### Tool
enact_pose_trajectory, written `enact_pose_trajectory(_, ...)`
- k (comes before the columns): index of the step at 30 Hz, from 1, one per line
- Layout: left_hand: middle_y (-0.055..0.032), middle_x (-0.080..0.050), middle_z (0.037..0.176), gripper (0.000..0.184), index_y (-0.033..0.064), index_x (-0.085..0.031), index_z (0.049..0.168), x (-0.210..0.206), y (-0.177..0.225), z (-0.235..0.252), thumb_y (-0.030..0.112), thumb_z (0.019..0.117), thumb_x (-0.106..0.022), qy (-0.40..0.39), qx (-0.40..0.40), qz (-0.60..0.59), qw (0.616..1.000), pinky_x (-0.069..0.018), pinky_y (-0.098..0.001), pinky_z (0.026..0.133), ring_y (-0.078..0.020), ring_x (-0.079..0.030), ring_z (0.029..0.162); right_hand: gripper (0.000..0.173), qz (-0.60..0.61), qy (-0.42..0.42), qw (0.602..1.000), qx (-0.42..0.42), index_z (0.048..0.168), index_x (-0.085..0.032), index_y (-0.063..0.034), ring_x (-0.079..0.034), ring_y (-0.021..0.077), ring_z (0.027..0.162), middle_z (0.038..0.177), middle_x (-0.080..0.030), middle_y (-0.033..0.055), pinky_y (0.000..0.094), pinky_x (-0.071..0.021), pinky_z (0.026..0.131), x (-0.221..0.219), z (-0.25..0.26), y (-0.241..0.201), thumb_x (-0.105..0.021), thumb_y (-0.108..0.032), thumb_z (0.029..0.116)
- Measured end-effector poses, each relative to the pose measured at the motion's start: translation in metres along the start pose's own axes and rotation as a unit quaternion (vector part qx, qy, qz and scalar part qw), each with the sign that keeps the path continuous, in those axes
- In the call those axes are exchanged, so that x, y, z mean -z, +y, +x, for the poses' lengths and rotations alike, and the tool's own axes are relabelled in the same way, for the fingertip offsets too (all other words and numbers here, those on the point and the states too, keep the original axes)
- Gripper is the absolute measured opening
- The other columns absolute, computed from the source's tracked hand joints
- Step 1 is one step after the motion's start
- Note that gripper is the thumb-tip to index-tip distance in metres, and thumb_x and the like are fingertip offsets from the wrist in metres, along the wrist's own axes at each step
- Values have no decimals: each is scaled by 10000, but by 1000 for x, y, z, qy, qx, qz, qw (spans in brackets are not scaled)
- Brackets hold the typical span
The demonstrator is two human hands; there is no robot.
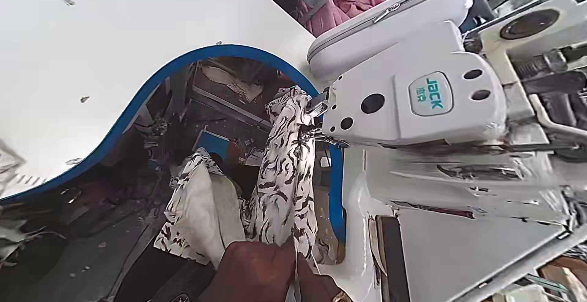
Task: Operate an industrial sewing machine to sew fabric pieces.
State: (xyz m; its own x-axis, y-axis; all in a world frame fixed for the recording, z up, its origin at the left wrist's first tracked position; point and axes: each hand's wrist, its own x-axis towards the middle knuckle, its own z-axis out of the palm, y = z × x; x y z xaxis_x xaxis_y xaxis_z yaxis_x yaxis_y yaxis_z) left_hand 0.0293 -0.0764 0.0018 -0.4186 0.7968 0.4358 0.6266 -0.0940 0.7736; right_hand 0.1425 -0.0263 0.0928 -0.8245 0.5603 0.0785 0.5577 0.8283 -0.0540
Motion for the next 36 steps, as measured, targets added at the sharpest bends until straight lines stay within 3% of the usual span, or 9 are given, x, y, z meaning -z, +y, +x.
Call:
enact_pose_trajectory(7, -57, -633, 600, 236, 23, -765, 949, -18, -16, 9, 90, 962, -539, 49, 50, -78, 995, -450, -317, 439, -175, -598, 493, 272, -47, 1, 999, -24, 1118, -760, 50, -659, 233, 582, 731, -717, 129, 323, -518, 550, -12, 31, 4, -587, -8, 915)
enact_pose_trajectory(14, -20, -553, 575, 275, 33, -706, 845, -38, -41, 45, 128, 1003, -502, 46, 96, -235, 966, -405, -279, 478, -97, -510, 492, 316, 5, 91, 995, -45, 1125, -763, 32, -592, 203, 514, 694, -665, 107, 324, -469, 469, -35, 65, 23, -559, -49, 898)
enact_pose_trajectory(16, -31, -580, 600, 272, 9, -732, 942, -31, -37, 48, 140, 1023, -508, 24, 124, -217, 968, -422, -279, 499, -100, -514, 502, 370, 65, 42, 994, -82, 1191, -725, 37, -623, 188, 552, 765, -703, 97, 350, -511, 496, -39, 52, 39, -596, -105, 875)
enact_pose_trajectory(18, -41, -606, 590, 287, 6, -767, 1072, -14, -26, 34, 148, 998, -528, 4, 142, -154, 978, -440, -315, 471, -136, -529, 472, 272, 140, -69, 979, -128, 1067, -699, 79, -655, 249, 594, 758, -691, 143, 440, -534, 548, -32, 17, 57, -680, -107, 869)
enact_pose_trajectory(21, -20, -567, 524, 285, 42, -776, 1024, -13, -15, 13, 185, 973, -535, 16, 104, -75, 992, -398, -321, 403, -154, -513, 416, 164, 170, -131, 975, -64, 876, -700, 55, -596, 199, 567, 685, -652, 142, 333, -485, 539, -3, 1, 65, -666, -102, 907)
enact_pose_trajectory(23, -28, -529, 504, 221, 44, -720, 832, -16, -20, 13, 142, 926, -545, 4, 52, -67, 996, -400, -341, 381, -174, -529, 411, 156, 96, -91, 991, 11, 857, -737, 10, -644, 226, 587, 683, -673, 129, 344, -523, 548, 5, 14, 40, -648, -102, 920)
enact_pose_trajectory(28, -13, -465, 534, 288, 36, -569, 632, -19, -58, 41, 82, 917, -565, -85, 51, -291, 952, -344, -270, 497, -85, -441, 493, 114, -59, -29, 996, 61, 866, -705, -49, -619, 235, 478, 580, -583, 60, 355, -457, 402, -20, 43, 20, -596, -82, 862)
enact_pose_trajectory(32, -41, -580, 584, 241, 25, -697, 813, -27, -38, 43, 133, 966, -546, 28, 111, -176, 978, -436, -324, 515, -130, -550, 513, 162, -46, 42, 997, 38, 843, -693, -50, -594, 225, 439, 547, -565, 39, 377, -433, 377, -33, 53, 33, -573, -157, 867)
enact_pose_trajectory(36, -55, -626, 588, 251, 42, -752, 1005, -10, -23, 11, 215, 969, -573, 15, 118, -75, 990, -478, -372, 464, -185, -600, 481, 249, -1, -129, 990, -59, 1066, -745, 23, -721, 403, 689, 804, -728, 188, 578, -549, 570, -24, 31, 63, -706, -54, 832)
